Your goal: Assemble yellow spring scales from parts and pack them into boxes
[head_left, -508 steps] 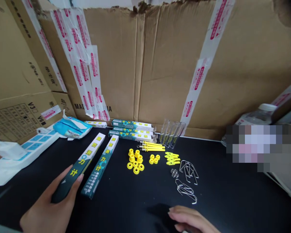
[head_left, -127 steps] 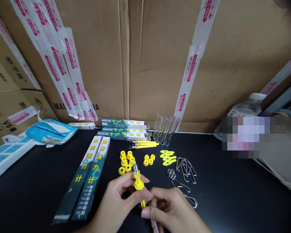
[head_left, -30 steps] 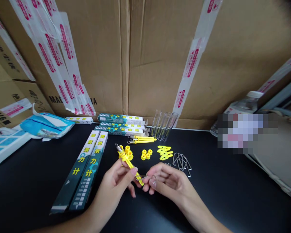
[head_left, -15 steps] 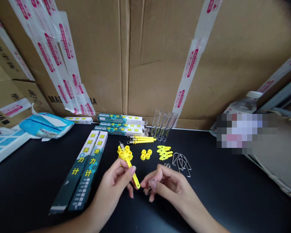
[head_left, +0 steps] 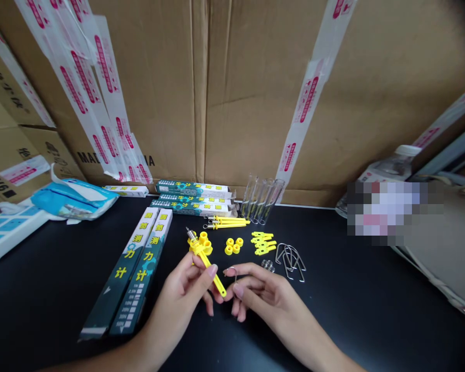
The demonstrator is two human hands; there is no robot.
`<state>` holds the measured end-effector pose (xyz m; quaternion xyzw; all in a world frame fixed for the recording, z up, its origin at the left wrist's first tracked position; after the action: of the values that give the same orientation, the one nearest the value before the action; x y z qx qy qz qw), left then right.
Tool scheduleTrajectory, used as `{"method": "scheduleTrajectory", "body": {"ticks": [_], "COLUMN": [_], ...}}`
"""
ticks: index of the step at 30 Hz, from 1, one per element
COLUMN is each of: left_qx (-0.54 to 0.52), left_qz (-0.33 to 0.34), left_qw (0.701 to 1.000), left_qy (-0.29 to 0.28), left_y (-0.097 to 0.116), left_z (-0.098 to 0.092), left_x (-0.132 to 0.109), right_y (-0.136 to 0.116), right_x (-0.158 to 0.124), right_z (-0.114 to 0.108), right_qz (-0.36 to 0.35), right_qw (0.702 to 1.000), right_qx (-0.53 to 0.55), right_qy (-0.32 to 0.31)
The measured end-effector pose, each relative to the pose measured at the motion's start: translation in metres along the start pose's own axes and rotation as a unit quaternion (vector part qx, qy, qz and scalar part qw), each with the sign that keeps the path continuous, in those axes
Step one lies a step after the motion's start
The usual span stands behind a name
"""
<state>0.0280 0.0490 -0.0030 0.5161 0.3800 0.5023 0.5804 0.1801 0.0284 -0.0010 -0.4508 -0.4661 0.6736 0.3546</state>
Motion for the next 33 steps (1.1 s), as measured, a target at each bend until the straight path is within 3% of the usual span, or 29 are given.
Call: {"method": "scheduleTrajectory", "body": {"ticks": [7,14,20,26,33], "left_qx": [-0.005,-0.011,-0.024,-0.004,-0.01], "left_qz": [-0.004,-0.014,-0.014,-0.005,-0.01], "left_qw": [1.0,1.0,0.999,1.0,1.0], "left_qy": [0.005,0.013,0.021,0.023,0.004], "left_y": [0.0,0.0,0.0,0.0,-0.001], "left_z": [0.0,0.0,-0.002,-0.002,-0.001], "left_x": [0.0,0.001,0.0,0.0,0.001], "right_y": [-0.001,-0.012,-0.02,-0.027,-0.026], "right_x": [-0.007,-0.013,-0.017,-0.024,-0.026], "right_z": [-0.002,-0.002,-0.001,0.001,0.0], "right_qz": [-0.076,-0.19,-0.243,-0.34,-0.35], "right_qw": [0.986,0.927,0.903,0.86,0.849], "right_qx": [-0.145,-0.314,-0.34,-0.366,-0.382], "right_qy": [0.03,0.077,0.096,0.107,0.104]}}
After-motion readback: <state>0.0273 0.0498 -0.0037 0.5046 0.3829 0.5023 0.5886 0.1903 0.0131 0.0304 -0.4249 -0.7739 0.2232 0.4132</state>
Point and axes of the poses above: each hand's wrist, its own x-axis towards the middle knuckle, its own z-axis out of the palm, y = z × x, the point moved 5 cm from there along x, towards the middle knuckle, and after that the axes turned 9 degrees about z, right-handed, at the moved point
